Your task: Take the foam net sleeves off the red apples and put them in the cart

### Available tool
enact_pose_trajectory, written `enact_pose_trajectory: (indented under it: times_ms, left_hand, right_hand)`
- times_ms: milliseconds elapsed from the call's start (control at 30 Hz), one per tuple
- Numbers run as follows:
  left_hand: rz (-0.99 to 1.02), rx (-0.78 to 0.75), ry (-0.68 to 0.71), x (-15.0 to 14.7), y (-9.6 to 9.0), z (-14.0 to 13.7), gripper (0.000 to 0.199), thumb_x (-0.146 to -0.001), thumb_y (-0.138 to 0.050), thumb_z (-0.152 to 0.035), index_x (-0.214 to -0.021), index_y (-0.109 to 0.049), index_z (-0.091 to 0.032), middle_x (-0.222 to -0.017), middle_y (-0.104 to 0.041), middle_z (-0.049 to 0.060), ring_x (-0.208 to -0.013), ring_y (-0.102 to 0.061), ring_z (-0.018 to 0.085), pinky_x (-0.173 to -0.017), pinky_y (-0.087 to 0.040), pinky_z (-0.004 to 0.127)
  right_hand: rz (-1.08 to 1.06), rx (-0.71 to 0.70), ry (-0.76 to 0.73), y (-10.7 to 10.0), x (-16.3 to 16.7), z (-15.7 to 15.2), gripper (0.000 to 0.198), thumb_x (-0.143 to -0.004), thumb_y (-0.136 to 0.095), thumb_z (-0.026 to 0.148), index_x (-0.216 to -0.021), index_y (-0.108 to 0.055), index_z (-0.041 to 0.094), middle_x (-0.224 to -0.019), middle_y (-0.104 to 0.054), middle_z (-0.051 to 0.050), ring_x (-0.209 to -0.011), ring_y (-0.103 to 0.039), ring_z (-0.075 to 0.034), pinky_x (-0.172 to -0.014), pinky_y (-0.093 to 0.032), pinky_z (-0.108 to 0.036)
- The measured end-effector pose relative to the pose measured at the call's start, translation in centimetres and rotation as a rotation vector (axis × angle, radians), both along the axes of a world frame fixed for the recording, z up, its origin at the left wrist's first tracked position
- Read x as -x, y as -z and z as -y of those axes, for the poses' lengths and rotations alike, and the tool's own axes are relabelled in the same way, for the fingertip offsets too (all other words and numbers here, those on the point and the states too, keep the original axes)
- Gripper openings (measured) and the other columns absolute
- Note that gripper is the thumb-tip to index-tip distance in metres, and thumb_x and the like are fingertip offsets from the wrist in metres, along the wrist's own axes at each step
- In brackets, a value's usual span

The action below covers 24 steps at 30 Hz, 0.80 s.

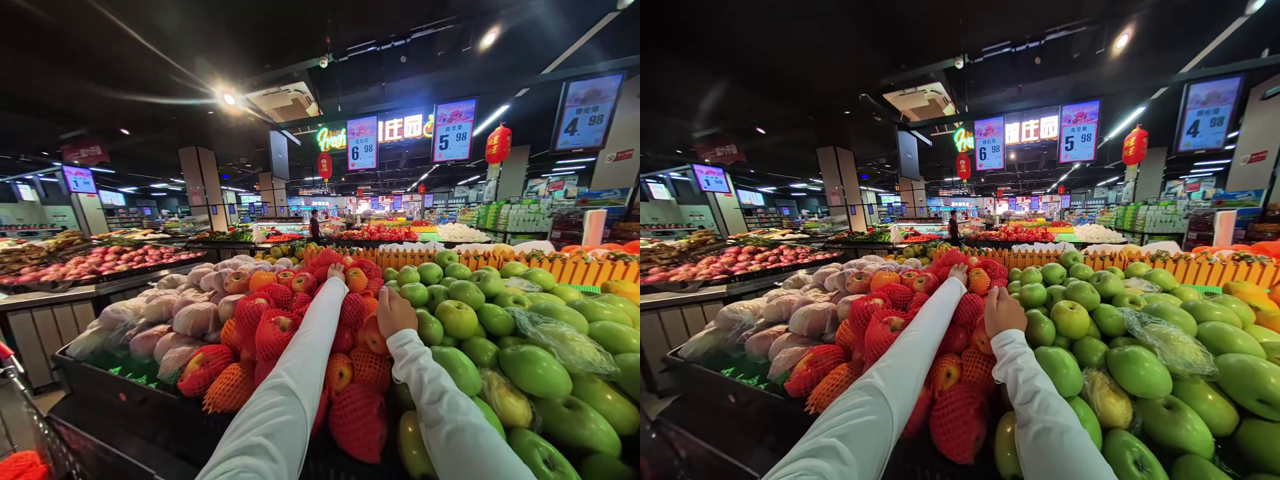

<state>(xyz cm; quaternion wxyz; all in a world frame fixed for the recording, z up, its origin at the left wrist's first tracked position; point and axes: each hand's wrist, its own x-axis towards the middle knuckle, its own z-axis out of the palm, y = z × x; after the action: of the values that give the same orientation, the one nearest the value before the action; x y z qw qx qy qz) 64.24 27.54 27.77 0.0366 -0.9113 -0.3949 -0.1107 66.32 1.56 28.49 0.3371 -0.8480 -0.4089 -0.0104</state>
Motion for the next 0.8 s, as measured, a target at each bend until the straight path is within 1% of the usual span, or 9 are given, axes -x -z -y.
enact_pose_trajectory:
  times_ms: [67, 133, 200, 267, 333, 400, 500, 633, 800]
  left_hand:
    - [-0.026, 0.012, -0.028, -0.1, -0.2, 0.0, 0.036, -0.098, -0.063, -0.036, -0.13, -0.065, -0.018, -0.152, -0.052, 0.013, -0.147, -0.04, 0.032, -0.123, -0.028, 0.06]
    - [-0.046, 0.034, -0.05, -0.3, -0.6, 0.1, 0.035, -0.098, -0.065, -0.035, -0.128, -0.066, -0.017, -0.148, -0.056, 0.013, -0.146, -0.042, 0.031, -0.124, -0.026, 0.061]
    - [-0.054, 0.064, -0.057, -0.3, -0.9, 0.3, 0.036, -0.097, -0.065, -0.036, -0.126, -0.067, -0.015, -0.141, -0.062, 0.014, -0.14, -0.05, 0.031, -0.122, -0.03, 0.061]
    - [-0.051, 0.09, -0.037, -0.1, -1.3, 0.4, 0.04, -0.093, -0.07, -0.041, -0.122, -0.07, -0.012, -0.133, -0.067, 0.016, -0.132, -0.058, 0.031, -0.118, -0.037, 0.057]
    - [-0.048, 0.102, -0.002, 0.5, -1.9, 0.3, 0.046, -0.083, -0.079, -0.048, -0.112, -0.074, -0.012, -0.123, -0.072, 0.018, -0.127, -0.062, 0.034, -0.113, -0.043, 0.05]
    - [-0.06, 0.107, 0.033, 1.2, -2.7, 0.0, 0.051, -0.068, -0.088, -0.052, -0.1, -0.078, -0.013, -0.115, -0.075, 0.018, -0.122, -0.065, 0.037, -0.109, -0.047, 0.044]
    - [-0.092, 0.103, 0.093, 2.5, -4.2, -1.1, 0.057, -0.052, -0.094, -0.052, -0.093, -0.078, -0.016, -0.11, -0.076, 0.016, -0.113, -0.069, 0.037, -0.101, -0.052, 0.039]
    - [-0.079, 0.096, 0.132, 4.3, -5.4, -2.5, 0.065, -0.051, -0.091, -0.057, -0.098, -0.077, -0.015, -0.11, -0.076, 0.013, -0.102, -0.071, 0.032, -0.092, -0.054, 0.035]
    - [0.006, 0.096, 0.102, 6.0, -4.8, -3.1, 0.063, -0.055, -0.089, -0.06, -0.097, -0.075, -0.015, -0.108, -0.076, 0.014, -0.101, -0.071, 0.032, -0.088, -0.053, 0.034]
  right_hand:
    - [0.007, 0.007, 0.0, 0.0, 0.0, 0.0, 0.05, -0.109, -0.019, 0.039, -0.114, -0.065, 0.021, -0.111, -0.074, -0.013, -0.106, -0.071, -0.03, -0.082, -0.046, -0.036]
    - [0.017, 0.009, 0.0, 0.0, -0.1, -0.1, 0.051, -0.109, -0.018, 0.039, -0.115, -0.065, 0.02, -0.112, -0.074, -0.014, -0.106, -0.071, -0.031, -0.082, -0.046, -0.037]
    - [0.026, 0.007, 0.001, 0.0, -0.2, -0.1, 0.052, -0.109, -0.018, 0.039, -0.115, -0.065, 0.02, -0.113, -0.074, -0.014, -0.107, -0.07, -0.031, -0.082, -0.045, -0.036]
    - [0.031, 0.005, 0.002, 0.0, -0.2, -0.1, 0.052, -0.109, -0.017, 0.038, -0.116, -0.066, 0.02, -0.113, -0.074, -0.014, -0.107, -0.07, -0.031, -0.082, -0.045, -0.036]
    - [0.037, 0.004, 0.001, 0.0, -0.1, -0.1, 0.052, -0.109, -0.018, 0.038, -0.116, -0.066, 0.019, -0.112, -0.074, -0.014, -0.106, -0.07, -0.03, -0.081, -0.045, -0.036]
    - [0.043, 0.003, -0.001, 0.0, 0.0, 0.0, 0.052, -0.109, -0.018, 0.038, -0.115, -0.066, 0.019, -0.112, -0.074, -0.014, -0.105, -0.07, -0.03, -0.081, -0.045, -0.035]
    - [0.045, -0.001, -0.003, 0.0, 0.1, 0.1, 0.052, -0.108, -0.018, 0.038, -0.115, -0.066, 0.019, -0.112, -0.074, -0.014, -0.105, -0.07, -0.031, -0.081, -0.046, -0.036]
    - [0.03, 0.001, -0.006, -0.1, 0.2, 0.2, 0.052, -0.108, -0.018, 0.038, -0.119, -0.065, 0.019, -0.113, -0.074, -0.015, -0.107, -0.07, -0.032, -0.085, -0.047, -0.038]
    - [0.015, 0.006, -0.004, -0.3, 0.3, 0.3, 0.052, -0.108, -0.019, 0.037, -0.122, -0.065, 0.018, -0.113, -0.073, -0.016, -0.108, -0.071, -0.031, -0.087, -0.048, -0.039]
